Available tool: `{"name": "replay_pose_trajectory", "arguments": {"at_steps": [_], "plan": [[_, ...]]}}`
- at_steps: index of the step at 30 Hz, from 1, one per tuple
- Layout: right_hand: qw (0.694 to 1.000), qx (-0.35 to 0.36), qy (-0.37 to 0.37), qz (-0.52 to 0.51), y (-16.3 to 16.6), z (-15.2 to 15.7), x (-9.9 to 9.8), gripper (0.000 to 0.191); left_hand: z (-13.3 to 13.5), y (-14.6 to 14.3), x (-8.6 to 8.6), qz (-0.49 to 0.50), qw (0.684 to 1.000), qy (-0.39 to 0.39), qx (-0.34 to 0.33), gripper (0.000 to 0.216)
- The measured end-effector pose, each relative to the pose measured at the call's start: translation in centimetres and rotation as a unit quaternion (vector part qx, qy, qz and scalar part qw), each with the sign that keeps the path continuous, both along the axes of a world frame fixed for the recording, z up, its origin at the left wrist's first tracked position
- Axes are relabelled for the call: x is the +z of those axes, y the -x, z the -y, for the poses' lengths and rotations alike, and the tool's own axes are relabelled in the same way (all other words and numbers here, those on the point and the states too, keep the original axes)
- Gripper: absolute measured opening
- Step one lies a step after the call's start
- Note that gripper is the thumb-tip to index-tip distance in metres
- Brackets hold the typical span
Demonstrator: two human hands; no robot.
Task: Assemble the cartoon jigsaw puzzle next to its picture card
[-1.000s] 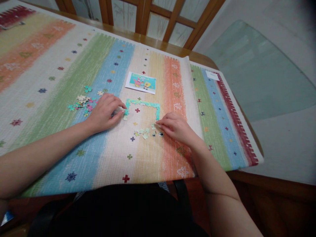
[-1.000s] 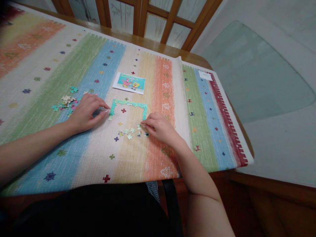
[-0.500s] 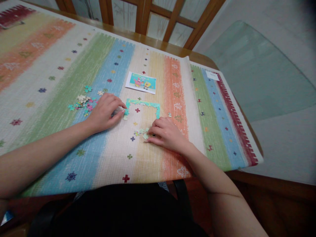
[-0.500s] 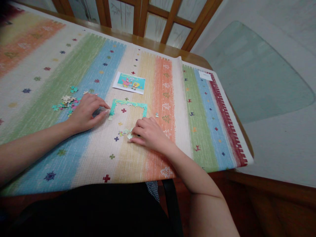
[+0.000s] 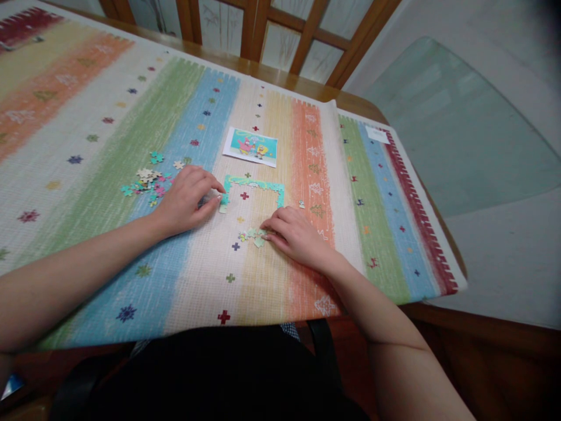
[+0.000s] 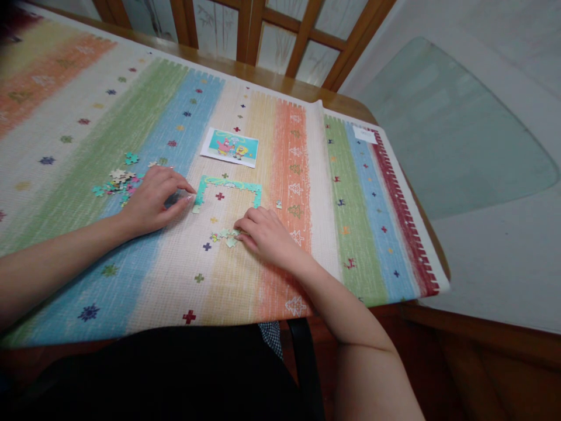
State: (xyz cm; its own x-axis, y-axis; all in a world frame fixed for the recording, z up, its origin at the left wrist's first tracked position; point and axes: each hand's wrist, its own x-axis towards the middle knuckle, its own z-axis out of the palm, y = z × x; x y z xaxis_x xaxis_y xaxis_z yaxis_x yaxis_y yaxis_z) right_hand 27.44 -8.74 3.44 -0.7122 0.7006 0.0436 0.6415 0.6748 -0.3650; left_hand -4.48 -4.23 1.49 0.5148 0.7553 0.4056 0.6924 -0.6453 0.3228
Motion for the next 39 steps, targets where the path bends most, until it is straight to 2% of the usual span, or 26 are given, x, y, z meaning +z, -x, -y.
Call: {"name": "replay_pose_trajectory", "arguments": {"at_steps": [5,10,18,23,29,34,39], "plan": [[0.997,-0.033,0.044,-0.051,0.0,-0.1,0.1,0.01,0.0,0.0,0.0,-0.004,1.0,0.004,0.001,0.022],[0.987,-0.055,0.104,-0.107,0.2,-0.2,0.3,0.014,0.0,0.0,0.1,-0.004,1.0,0.003,-0.002,0.021],[0.937,-0.212,0.159,-0.226,-1.8,-1.7,0.6,0.015,-0.1,0.1,-0.2,-0.004,1.0,-0.008,-0.005,0.021],[0.909,-0.248,0.218,-0.253,-3.0,-2.2,0.6,0.021,-0.2,0.2,-0.3,0.002,1.0,-0.013,-0.01,0.021],[0.922,-0.26,0.193,-0.211,-3.1,-2.3,0.0,0.023,-0.1,0.1,-0.2,-0.004,1.0,-0.018,-0.01,0.021],[0.952,-0.237,0.126,-0.151,-2.4,-2.5,-0.8,0.019,-0.1,0.1,-0.2,-0.007,1.0,-0.019,-0.01,0.02],[0.966,-0.236,0.06,-0.091,-1.9,-2.2,-0.9,0.02,-0.1,0.1,-0.2,-0.009,1.0,-0.021,-0.007,0.021]]}}
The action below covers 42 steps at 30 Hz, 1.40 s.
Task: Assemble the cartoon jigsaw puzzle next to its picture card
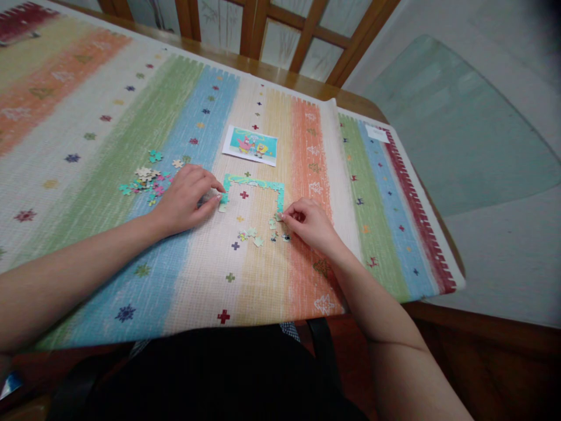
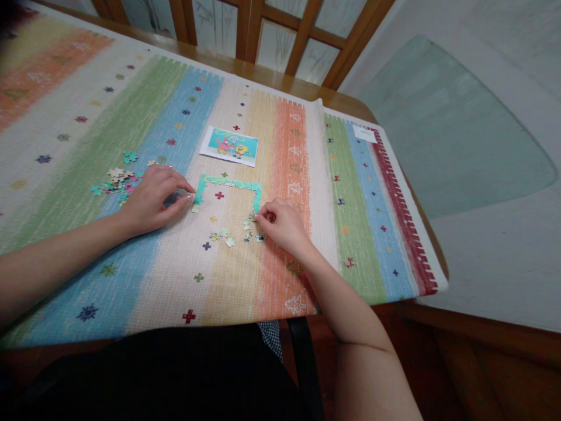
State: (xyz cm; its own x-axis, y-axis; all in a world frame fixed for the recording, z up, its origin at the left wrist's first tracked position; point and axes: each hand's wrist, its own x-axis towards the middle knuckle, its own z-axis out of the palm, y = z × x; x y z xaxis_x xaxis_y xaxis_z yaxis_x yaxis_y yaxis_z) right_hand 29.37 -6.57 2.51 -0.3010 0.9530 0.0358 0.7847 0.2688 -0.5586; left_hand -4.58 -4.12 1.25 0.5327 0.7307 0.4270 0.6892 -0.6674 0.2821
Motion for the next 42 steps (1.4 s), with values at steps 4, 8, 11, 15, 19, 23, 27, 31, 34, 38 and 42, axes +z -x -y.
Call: {"name": "replay_pose_trajectory", "arguments": {"at_steps": [4,8,11,15,19,23,27,31,34,38,42], "plan": [[0.998,0.007,-0.032,0.057,0.0,0.3,0.0,0.022,0.0,0.0,0.0,-0.008,1.0,0.001,0.002,0.021],[0.994,0.003,-0.052,0.091,-0.3,0.2,0.3,0.022,0.0,0.0,0.0,-0.011,1.0,0.007,0.004,0.022],[0.995,0.016,-0.062,0.075,-0.7,0.2,0.9,0.014,0.0,0.0,0.1,-0.014,1.0,0.015,0.007,0.022],[0.993,0.076,-0.069,0.055,-1.1,0.3,1.6,0.009,0.0,0.0,0.2,-0.011,1.0,0.014,0.007,0.022],[0.982,0.124,-0.092,0.108,-1.0,0.6,1.4,0.015,0.1,0.0,0.3,-0.013,1.0,0.02,0.007,0.021],[0.974,0.116,-0.12,0.154,-0.7,0.7,1.0,0.021,0.1,-0.1,0.4,-0.007,1.0,0.025,0.003,0.021],[0.973,0.107,-0.113,0.168,-0.6,0.6,0.9,0.023,0.1,-0.1,0.3,-0.002,0.999,0.031,0.004,0.021],[0.975,0.121,-0.099,0.158,-0.7,0.4,0.8,0.023,0.1,-0.1,0.3,-0.003,0.999,0.036,0.006,0.02],[0.976,0.128,-0.09,0.151,-0.8,0.2,0.8,0.024,0.1,-0.1,0.3,-0.002,0.999,0.034,0.004,0.021],[0.976,0.129,-0.085,0.152,-0.9,0.0,0.7,0.024,0.0,-0.1,0.3,0.001,0.999,0.034,-0.002,0.021],[0.978,0.124,-0.09,0.141,-0.9,0.0,0.7,0.022,0.0,0.0,0.3,0.003,1.0,0.03,-0.004,0.021]]}}
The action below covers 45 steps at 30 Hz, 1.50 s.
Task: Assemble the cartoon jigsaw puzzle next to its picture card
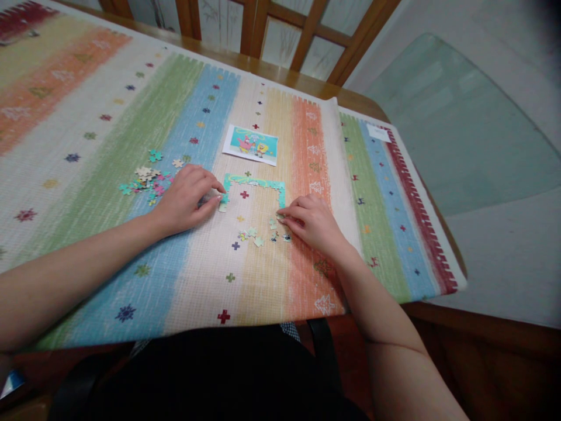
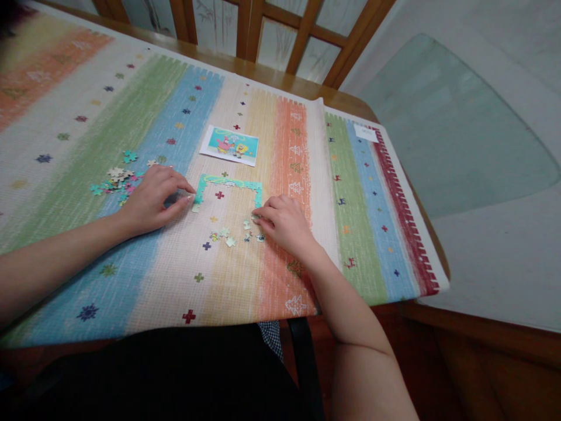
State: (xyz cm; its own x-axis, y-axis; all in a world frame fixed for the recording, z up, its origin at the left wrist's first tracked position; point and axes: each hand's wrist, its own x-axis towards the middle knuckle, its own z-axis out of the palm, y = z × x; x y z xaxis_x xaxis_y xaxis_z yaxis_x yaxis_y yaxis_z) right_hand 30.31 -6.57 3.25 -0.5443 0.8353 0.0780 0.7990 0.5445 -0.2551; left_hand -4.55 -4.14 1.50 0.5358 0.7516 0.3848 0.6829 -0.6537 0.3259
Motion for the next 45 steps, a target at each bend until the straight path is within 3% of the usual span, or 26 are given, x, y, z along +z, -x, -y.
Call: {"name": "replay_pose_trajectory", "arguments": {"at_steps": [19,34,45], "plan": [[0.998,-0.02,-0.035,0.052,0.3,0.7,1.0,0.015,0.0,0.0,-0.1,0.007,1.0,-0.005,-0.001,0.02],[0.997,-0.006,-0.048,0.065,0.4,0.8,1.2,0.024,0.0,0.0,0.0,0.005,1.0,0.005,0.004,0.02],[0.997,0.002,-0.023,0.068,0.1,0.6,0.8,0.02,0.0,0.0,0.0,-0.002,1.0,0.003,0.005,0.019]]}}
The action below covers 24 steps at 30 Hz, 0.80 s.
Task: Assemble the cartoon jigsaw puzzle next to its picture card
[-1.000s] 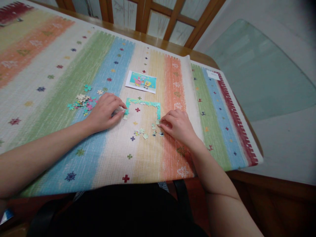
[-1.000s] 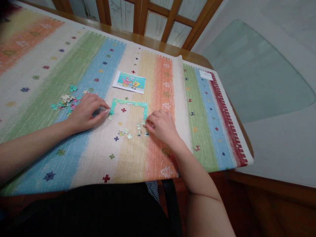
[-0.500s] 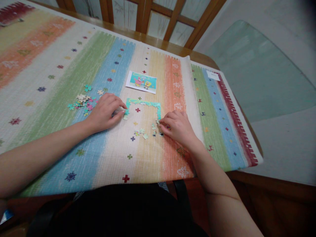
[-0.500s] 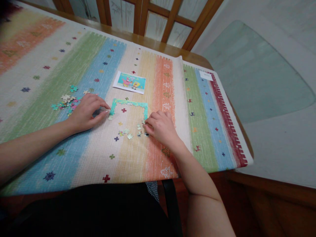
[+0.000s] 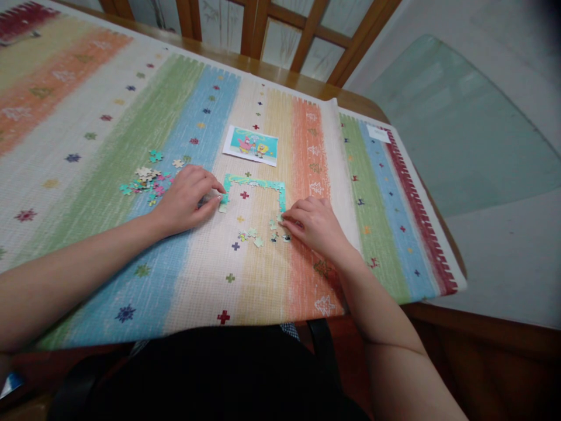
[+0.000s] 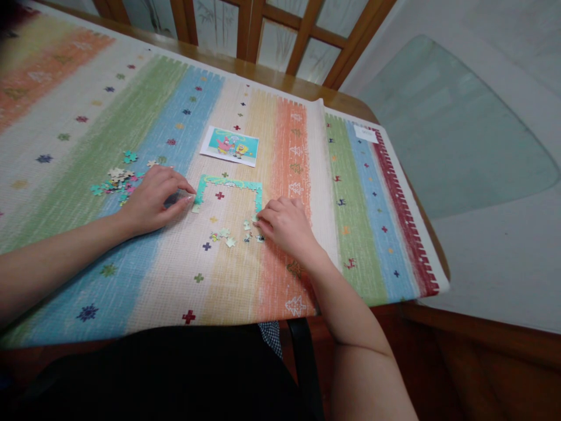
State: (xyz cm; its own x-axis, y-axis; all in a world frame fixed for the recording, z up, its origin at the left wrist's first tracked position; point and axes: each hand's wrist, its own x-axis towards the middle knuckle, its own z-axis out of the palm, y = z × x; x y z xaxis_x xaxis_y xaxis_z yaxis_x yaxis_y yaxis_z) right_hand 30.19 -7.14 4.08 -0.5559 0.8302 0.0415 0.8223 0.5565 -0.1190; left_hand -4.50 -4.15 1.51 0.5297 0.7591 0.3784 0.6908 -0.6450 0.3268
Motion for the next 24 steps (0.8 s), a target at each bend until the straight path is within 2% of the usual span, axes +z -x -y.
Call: {"name": "replay_pose_trajectory", "arguments": {"at_steps": [12,24], "plan": [[0.999,0.032,-0.006,-0.009,-0.1,-0.4,-0.2,0.021,-0.1,0.1,-0.2,0.009,0.999,-0.034,-0.016,0.021],[0.998,0.021,-0.022,-0.047,-0.8,-1.1,-0.7,0.026,-0.1,0.1,-0.3,0.003,0.999,-0.032,-0.016,0.02]]}}
